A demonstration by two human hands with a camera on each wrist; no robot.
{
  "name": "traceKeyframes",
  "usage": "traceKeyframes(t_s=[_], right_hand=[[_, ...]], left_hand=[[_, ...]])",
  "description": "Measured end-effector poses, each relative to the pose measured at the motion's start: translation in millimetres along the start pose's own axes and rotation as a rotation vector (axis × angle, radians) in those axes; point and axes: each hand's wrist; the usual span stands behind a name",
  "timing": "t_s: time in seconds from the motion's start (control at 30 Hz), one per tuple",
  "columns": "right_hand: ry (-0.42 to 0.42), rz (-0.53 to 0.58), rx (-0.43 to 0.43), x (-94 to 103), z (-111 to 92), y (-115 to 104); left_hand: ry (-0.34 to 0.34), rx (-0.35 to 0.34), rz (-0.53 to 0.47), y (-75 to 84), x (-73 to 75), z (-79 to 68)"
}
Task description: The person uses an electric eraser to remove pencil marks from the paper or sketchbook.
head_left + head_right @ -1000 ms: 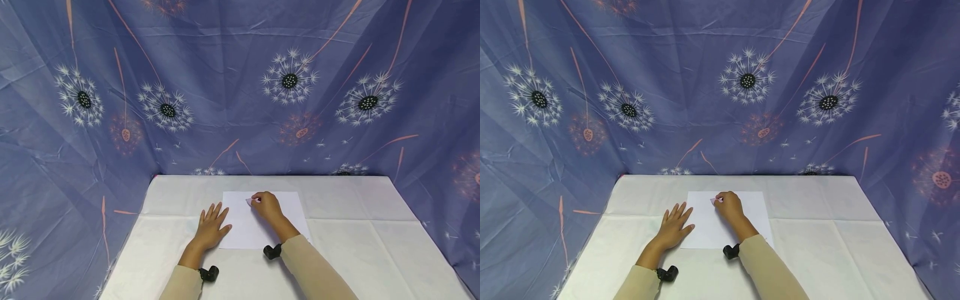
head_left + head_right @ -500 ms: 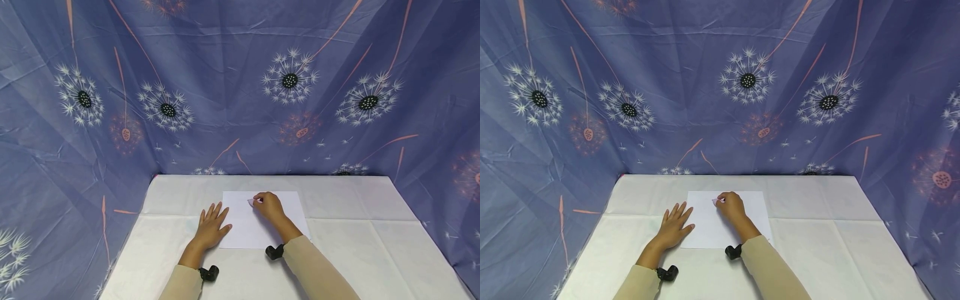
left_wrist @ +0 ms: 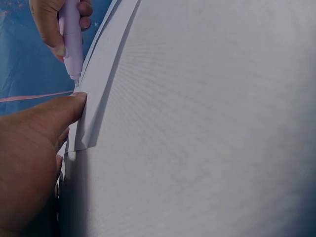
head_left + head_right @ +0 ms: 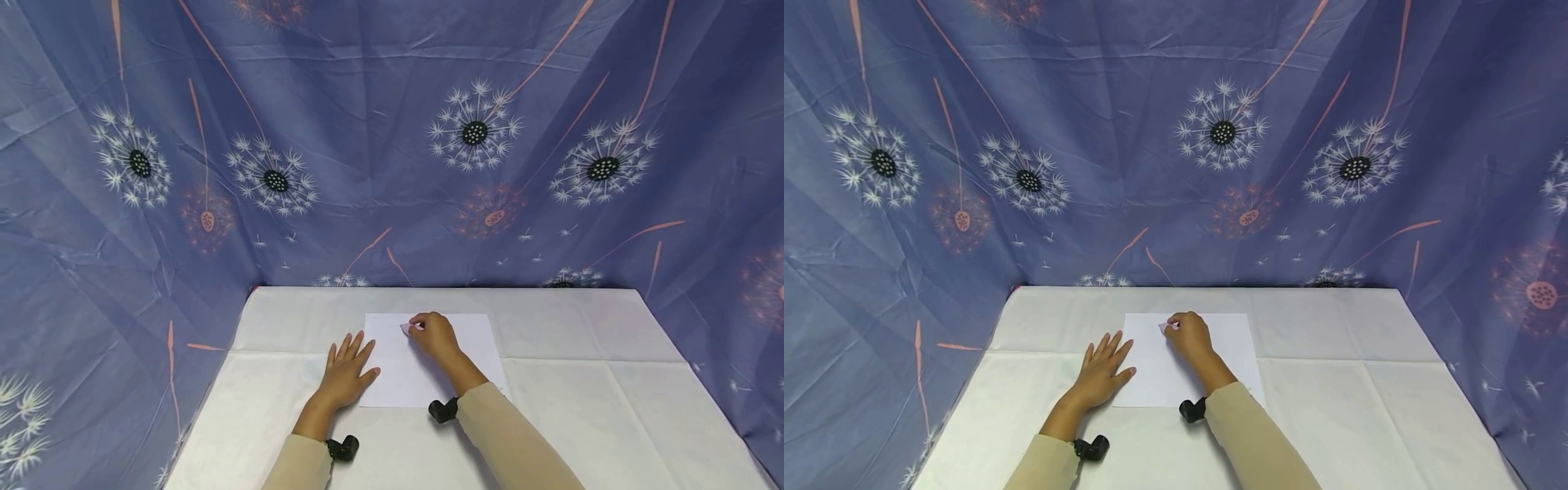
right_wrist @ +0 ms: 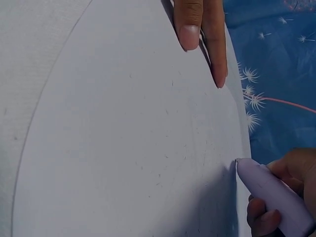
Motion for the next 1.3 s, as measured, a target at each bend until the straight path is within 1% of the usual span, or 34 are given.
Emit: traceKeyframes(t_s=[0.27,0.73,0.93,1.07,1.3], right_hand=[[0.005,-0.015,0.003,-1.0,1.5,0.8],[-0.001,0.009,0.009,-1.4,1.6,-0.7],[0.002,0.011,0.003,-2.0,0.8,-0.9],[0.004,0.018,0.011,-2.8,1.2,-0.4],[-0.001,0.027,0.014,-3.2,1.5,-0.4]], left_hand=[[0.002,0.003,-0.008,0.6,0.1,-0.5],[-0.005,0.0,0.003,-0.3,0.5,0.3],[-0.008,0.003,0.006,-1.2,-1.5,0.8],[0.005,-0.001,-0.007,-0.9,-1.7,0.5],[0.006,-0.005,-0.009,-0.5,-1.6,0.3]])
Point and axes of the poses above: each hand's wrist, its own z-axis towards the middle knuckle, its own x-axis out of the back of the hand, y = z × x, and after that the axes turned 6 degrees about -x, right-handed
